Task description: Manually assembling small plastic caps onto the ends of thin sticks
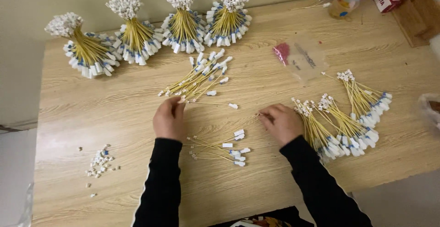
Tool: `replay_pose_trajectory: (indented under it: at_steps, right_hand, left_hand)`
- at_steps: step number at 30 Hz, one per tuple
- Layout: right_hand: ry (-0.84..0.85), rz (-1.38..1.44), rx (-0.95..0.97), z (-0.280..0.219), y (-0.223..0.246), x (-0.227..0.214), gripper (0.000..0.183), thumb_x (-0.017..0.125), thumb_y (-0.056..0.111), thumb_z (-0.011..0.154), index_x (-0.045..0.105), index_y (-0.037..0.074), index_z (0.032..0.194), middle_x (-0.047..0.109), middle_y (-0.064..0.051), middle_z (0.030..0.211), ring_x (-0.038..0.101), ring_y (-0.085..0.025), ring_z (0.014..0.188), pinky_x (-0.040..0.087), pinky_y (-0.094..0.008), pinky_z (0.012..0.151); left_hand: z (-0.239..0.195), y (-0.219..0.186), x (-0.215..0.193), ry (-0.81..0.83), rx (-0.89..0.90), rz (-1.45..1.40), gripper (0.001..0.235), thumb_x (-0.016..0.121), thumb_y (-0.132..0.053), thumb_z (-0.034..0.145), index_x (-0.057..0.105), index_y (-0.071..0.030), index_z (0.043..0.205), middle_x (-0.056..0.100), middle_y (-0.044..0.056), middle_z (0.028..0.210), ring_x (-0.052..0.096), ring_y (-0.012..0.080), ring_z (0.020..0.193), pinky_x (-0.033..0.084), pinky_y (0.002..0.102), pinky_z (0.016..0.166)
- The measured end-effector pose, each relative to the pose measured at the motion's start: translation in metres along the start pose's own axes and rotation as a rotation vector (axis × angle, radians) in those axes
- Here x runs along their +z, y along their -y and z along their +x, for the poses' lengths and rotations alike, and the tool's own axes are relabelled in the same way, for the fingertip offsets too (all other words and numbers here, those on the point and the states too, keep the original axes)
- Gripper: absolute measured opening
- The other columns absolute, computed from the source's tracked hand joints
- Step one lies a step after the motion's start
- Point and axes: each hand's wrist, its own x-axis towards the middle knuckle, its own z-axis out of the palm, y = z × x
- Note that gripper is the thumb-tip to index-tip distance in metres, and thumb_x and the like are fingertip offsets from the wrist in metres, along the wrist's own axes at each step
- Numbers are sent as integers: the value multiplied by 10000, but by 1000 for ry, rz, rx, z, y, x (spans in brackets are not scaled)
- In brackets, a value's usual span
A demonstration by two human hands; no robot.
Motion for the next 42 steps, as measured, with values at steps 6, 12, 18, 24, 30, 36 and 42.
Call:
replay_pose_trajectory:
  at_steps: [6,12,18,24,30,36,42]
  right_hand:
    - [116,-255,91,13,8,13,262,636,445,868,712,282,1059,632,-12,1078,603,-267,1097,469,-386,961]
    - [68,-364,13,28,-18,51,222,578,431,871,689,245,920,614,15,971,624,-221,1026,501,-374,871]
    - [-128,-108,-65,34,-31,56,221,591,394,838,648,181,844,617,-49,818,670,-280,871,544,-420,760]
    - [-173,770,-61,-23,81,-49,81,703,71,827,661,27,880,686,-128,658,651,-169,666,544,-314,660]
    - [-70,1142,-116,-62,120,-71,170,574,26,906,673,-43,1026,674,-117,789,657,-180,688,602,-303,682]
    - [-38,1152,-192,-72,147,-82,155,568,100,932,634,-18,1010,659,-105,778,646,-164,664,577,-262,653]
    - [-48,1088,-128,-76,177,-88,98,624,60,889,671,9,959,668,-81,802,673,-150,709,617,-277,665]
  left_hand:
    - [-37,-38,-48,46,-488,-547,183,568,-144,984,691,-8,992,647,110,720,602,145,619,558,265,535]
    - [-71,-35,-45,31,-522,-689,227,521,-156,1000,670,-7,915,568,104,596,561,157,473,506,256,377]
    - [-87,-45,-43,10,-535,-876,172,543,-161,983,646,-23,976,614,107,666,602,154,540,562,249,445]
    - [-88,-82,-46,-20,-389,-943,139,638,-48,908,656,-17,1042,637,79,770,615,122,642,583,245,567]
    - [-83,-145,-98,-98,-351,-1069,90,720,-20,830,670,-23,904,624,71,673,575,143,564,518,263,530]
    - [-94,-164,-116,-24,-427,-1233,150,673,-51,863,699,15,995,683,121,789,632,181,653,582,310,614]
    - [-102,-158,-119,48,-450,-1409,174,647,-43,883,678,28,1038,678,133,820,665,202,736,583,308,684]
